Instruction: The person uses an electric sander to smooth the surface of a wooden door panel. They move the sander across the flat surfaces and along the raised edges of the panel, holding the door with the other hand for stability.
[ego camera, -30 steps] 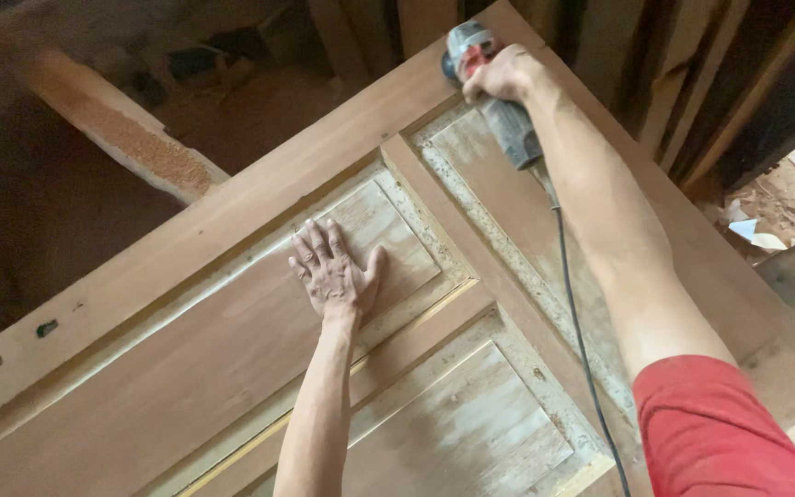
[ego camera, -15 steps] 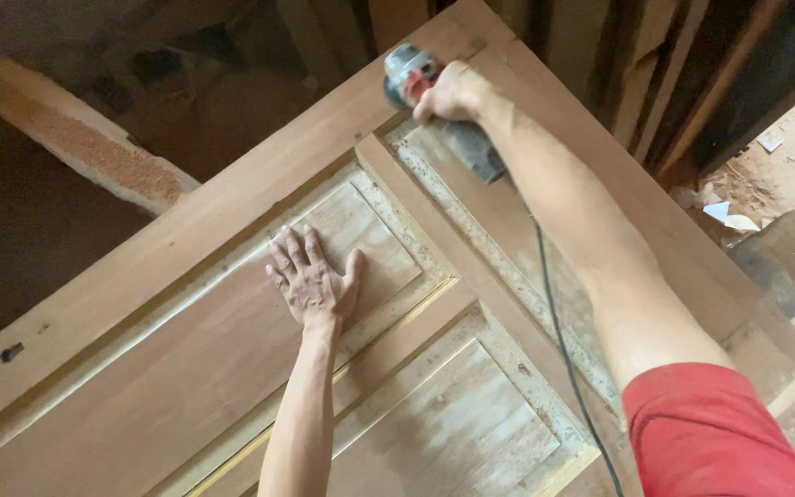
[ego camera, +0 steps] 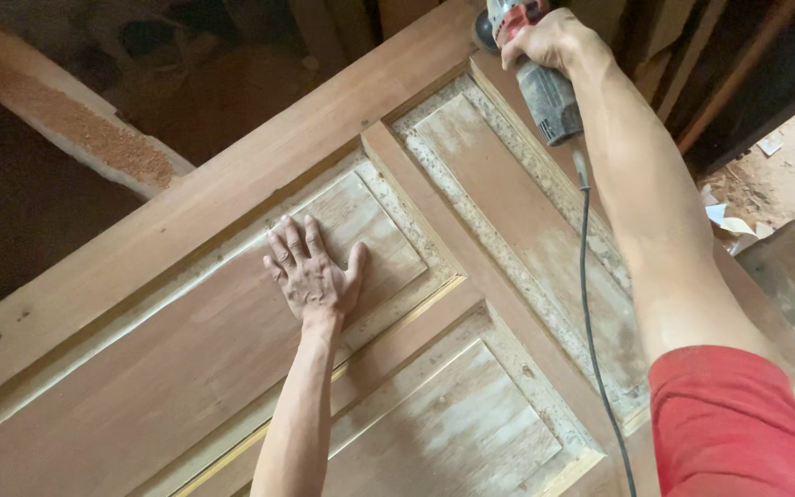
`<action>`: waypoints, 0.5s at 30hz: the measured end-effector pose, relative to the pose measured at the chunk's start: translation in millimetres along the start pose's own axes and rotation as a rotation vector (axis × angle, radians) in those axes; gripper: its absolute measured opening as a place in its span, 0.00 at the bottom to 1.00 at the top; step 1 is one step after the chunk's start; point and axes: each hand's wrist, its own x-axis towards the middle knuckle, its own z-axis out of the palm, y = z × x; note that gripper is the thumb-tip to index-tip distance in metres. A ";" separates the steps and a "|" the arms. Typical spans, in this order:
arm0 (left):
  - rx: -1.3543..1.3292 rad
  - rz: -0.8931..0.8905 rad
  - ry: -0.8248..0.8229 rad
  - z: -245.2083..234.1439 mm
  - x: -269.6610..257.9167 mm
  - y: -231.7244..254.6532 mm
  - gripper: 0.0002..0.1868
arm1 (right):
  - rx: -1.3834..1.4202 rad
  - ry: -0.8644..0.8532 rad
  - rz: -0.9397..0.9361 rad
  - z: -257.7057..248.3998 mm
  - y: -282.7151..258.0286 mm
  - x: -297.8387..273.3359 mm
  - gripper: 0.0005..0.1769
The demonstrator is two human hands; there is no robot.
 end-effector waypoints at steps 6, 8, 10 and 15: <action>0.020 -0.007 0.012 1.3 -1.8 2.2 0.52 | -0.391 0.209 0.138 21.6 -31.6 -6.1 0.19; 0.009 -0.002 0.029 1.3 -0.3 2.9 0.52 | -0.362 0.164 0.062 39.6 -48.3 -5.9 0.23; -0.003 -0.005 0.030 2.7 -1.0 3.4 0.52 | -0.334 0.111 -0.006 61.9 -60.8 -8.9 0.27; -0.026 -0.008 0.039 4.3 -0.3 0.9 0.52 | -0.515 -0.036 0.108 160.8 -104.5 -19.2 0.23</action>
